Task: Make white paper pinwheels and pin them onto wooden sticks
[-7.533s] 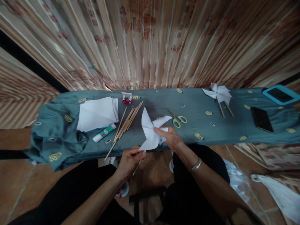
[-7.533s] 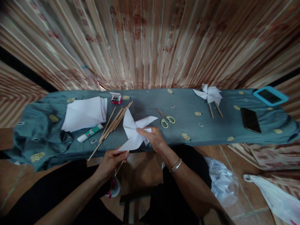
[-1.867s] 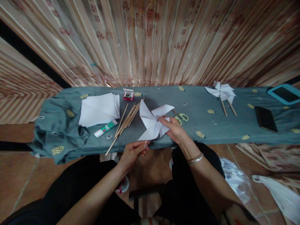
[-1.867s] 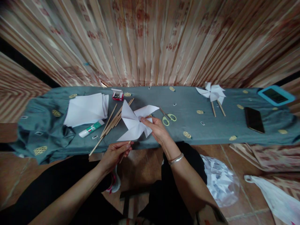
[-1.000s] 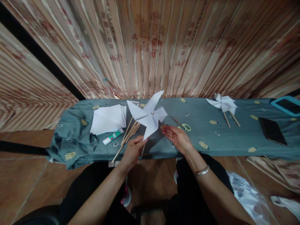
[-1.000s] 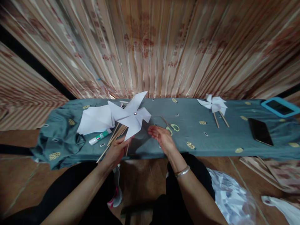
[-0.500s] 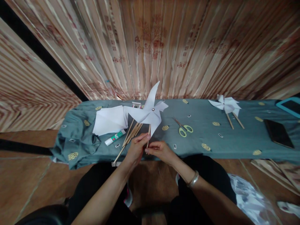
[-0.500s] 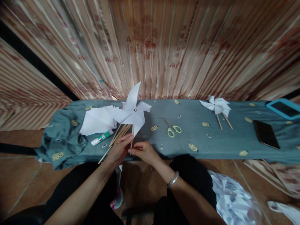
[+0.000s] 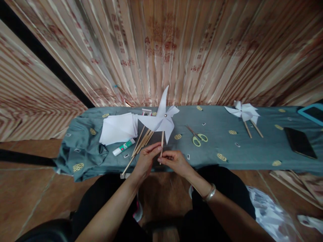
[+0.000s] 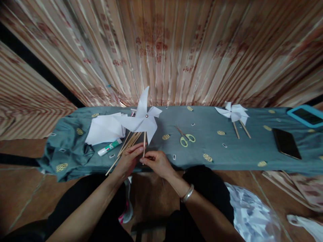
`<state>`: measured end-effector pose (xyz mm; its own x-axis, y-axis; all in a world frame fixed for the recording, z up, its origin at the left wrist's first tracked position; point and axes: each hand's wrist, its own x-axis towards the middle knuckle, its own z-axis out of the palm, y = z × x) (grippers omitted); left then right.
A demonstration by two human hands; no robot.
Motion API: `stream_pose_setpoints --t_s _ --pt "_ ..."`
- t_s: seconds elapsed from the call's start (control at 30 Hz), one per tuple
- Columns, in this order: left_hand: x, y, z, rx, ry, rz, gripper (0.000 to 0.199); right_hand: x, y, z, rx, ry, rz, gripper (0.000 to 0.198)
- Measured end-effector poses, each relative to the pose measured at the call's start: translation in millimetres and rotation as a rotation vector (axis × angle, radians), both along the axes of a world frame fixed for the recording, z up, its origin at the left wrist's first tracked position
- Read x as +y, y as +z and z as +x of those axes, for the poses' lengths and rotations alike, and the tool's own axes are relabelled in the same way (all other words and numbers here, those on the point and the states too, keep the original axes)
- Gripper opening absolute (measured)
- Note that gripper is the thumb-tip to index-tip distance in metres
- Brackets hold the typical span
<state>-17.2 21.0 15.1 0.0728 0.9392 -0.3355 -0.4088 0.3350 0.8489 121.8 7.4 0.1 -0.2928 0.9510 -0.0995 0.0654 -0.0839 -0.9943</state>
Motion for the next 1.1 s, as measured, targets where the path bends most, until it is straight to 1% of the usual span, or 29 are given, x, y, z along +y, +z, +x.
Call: stream_pose_setpoints --t_s 0.13,0.3,0.37,0.47,0.5,0.57,0.63,0.67,0.7,0.77,0.83,0.97,1.1 --pt "-0.9 -1.8 -1.3 0.039 0.012 0.006 0.034 -1.1 0.9 1.9 -0.018 0.011 0.021 0.024" --pt "0.9 0.9 -0.8 0.082 0.009 -0.005 0.035 -1.2 4.9 5.8 -0.051 0.036 0.03 0.027" --pt "1.9 1.2 -1.6 0.079 0.017 0.002 0.034 2.8 9.3 16.5 -0.05 0.07 0.014 0.026" --pt "2.5 0.6 -4.1 0.071 0.023 0.003 0.034 14.3 15.7 43.1 -0.055 0.081 -0.033 0.025" --pt "2.2 0.3 -4.9 0.074 0.019 -0.001 0.033 19.0 17.2 52.8 -0.069 0.02 -0.022 0.024" --pt "0.8 -0.3 -6.2 0.091 0.001 -0.014 0.033 28.2 19.6 69.8 -0.05 -0.217 0.041 0.024" --pt "-1.4 -0.6 -6.6 0.108 -0.032 -0.022 0.033 36.0 21.4 80.9 -0.017 -0.455 0.134 0.024" --pt "-2.8 -0.6 -6.3 0.114 -0.052 -0.022 0.033 39.3 22.4 84.0 -0.006 -0.531 0.181 0.025" --pt "-4.3 -0.4 -6.0 0.116 -0.071 -0.02 0.032 42.1 23.4 85.7 0.005 -0.575 0.224 0.028" --pt "-7.1 -0.1 -5.1 0.12 -0.114 -0.011 0.029 46.9 26.0 85.9 0.039 -0.592 0.278 0.035" --pt "-9.5 -0.3 -4.5 0.128 -0.158 0.004 0.027 50.3 28.7 84.0 0.088 -0.576 0.287 0.039" --pt "-11.1 -2.7 -5.5 0.144 -0.195 0.038 0.023 51.8 33.2 80.0 0.154 -0.558 0.235 0.038" --pt "-10.3 -4.4 -6.6 0.154 -0.195 0.048 0.027 47.1 34.6 77.6 0.177 -0.552 0.18 0.037"
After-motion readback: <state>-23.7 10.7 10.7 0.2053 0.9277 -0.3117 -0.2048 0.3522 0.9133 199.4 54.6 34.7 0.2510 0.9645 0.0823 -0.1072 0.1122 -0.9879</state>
